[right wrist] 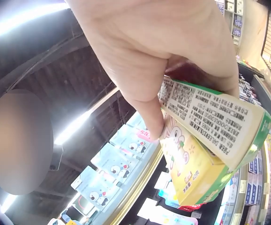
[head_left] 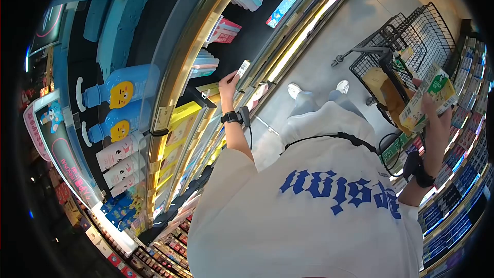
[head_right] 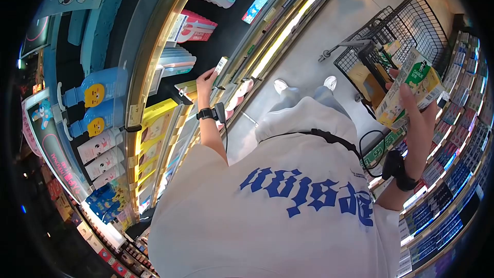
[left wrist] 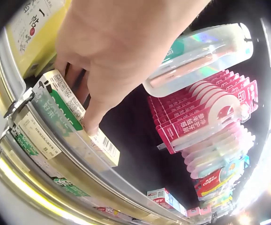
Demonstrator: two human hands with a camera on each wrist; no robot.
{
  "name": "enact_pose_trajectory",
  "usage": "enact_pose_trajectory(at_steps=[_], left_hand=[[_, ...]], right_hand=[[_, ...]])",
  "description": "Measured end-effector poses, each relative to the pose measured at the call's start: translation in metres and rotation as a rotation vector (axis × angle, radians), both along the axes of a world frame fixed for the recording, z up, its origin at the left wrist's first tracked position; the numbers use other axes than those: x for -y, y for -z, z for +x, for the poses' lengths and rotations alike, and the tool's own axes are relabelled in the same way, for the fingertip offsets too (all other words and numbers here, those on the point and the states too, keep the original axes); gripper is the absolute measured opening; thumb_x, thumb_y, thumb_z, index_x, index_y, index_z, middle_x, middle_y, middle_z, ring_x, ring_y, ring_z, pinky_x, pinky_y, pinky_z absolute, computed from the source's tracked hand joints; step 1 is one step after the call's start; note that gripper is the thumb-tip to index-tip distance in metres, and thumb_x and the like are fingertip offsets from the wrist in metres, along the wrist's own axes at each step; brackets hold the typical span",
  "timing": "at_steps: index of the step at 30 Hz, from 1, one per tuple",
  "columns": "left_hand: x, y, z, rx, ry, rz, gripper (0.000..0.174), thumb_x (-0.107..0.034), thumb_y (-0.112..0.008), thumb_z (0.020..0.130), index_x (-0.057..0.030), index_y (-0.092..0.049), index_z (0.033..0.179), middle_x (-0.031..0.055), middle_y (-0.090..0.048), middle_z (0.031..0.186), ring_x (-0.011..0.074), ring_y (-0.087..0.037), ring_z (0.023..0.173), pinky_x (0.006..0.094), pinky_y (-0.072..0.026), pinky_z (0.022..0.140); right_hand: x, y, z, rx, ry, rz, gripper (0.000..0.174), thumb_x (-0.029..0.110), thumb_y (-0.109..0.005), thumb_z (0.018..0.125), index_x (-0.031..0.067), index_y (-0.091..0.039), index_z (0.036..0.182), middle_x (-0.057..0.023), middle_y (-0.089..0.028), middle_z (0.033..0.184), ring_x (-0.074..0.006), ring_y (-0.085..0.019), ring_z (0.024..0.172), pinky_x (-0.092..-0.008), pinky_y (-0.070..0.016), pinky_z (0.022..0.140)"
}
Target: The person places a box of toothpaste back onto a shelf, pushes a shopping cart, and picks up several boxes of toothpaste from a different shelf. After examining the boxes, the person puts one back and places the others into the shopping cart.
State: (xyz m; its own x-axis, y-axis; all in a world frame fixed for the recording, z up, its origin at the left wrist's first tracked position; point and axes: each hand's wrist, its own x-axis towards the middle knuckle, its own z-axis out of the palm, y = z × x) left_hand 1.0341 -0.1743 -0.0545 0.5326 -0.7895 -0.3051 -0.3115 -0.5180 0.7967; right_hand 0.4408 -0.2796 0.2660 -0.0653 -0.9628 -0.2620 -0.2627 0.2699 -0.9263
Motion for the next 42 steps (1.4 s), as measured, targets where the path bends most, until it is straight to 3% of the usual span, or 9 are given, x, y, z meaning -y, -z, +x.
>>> enact_pose_trajectory(at_steps=[9,26,42], left_hand=[[-0.002,-0.002,0.002,-0.135,-0.015,-0.047,0.029,-0.016,-0.073,0.094,-0.0040,-0.078,0.120,0.0094,-0.078,0.109,0.0131,-0.068,0.097,0.0280,-0.0524,0.091],[0.012,-0.023,-0.009,-0.115,-0.040,0.033,0.029,-0.014,-0.075,0.094,-0.0014,-0.078,0.120,0.0089,-0.078,0.108,0.0131,-0.069,0.097,0.0271,-0.0523,0.090],[0.007,-0.013,-0.011,-0.125,-0.081,-0.006,0.028,-0.014,-0.074,0.096,-0.0025,-0.077,0.121,0.0067,-0.077,0.106,0.0126,-0.068,0.096,0.0271,-0.0521,0.089]], right_hand=[[-0.003,-0.004,0.004,-0.007,0.018,0.006,0.056,0.031,-0.072,0.098,-0.0031,-0.057,0.139,-0.0193,-0.072,0.125,-0.0235,-0.072,0.108,-0.0378,-0.0607,0.089],[0.003,0.001,0.003,0.019,-0.037,0.017,0.055,0.031,-0.074,0.098,-0.0021,-0.059,0.139,-0.0186,-0.073,0.125,-0.0240,-0.073,0.110,-0.0390,-0.0612,0.091],[0.005,0.003,0.004,0.036,-0.021,-0.001,0.054,0.030,-0.073,0.098,-0.0037,-0.059,0.137,-0.0190,-0.073,0.125,-0.0254,-0.073,0.111,-0.0392,-0.0610,0.091]])
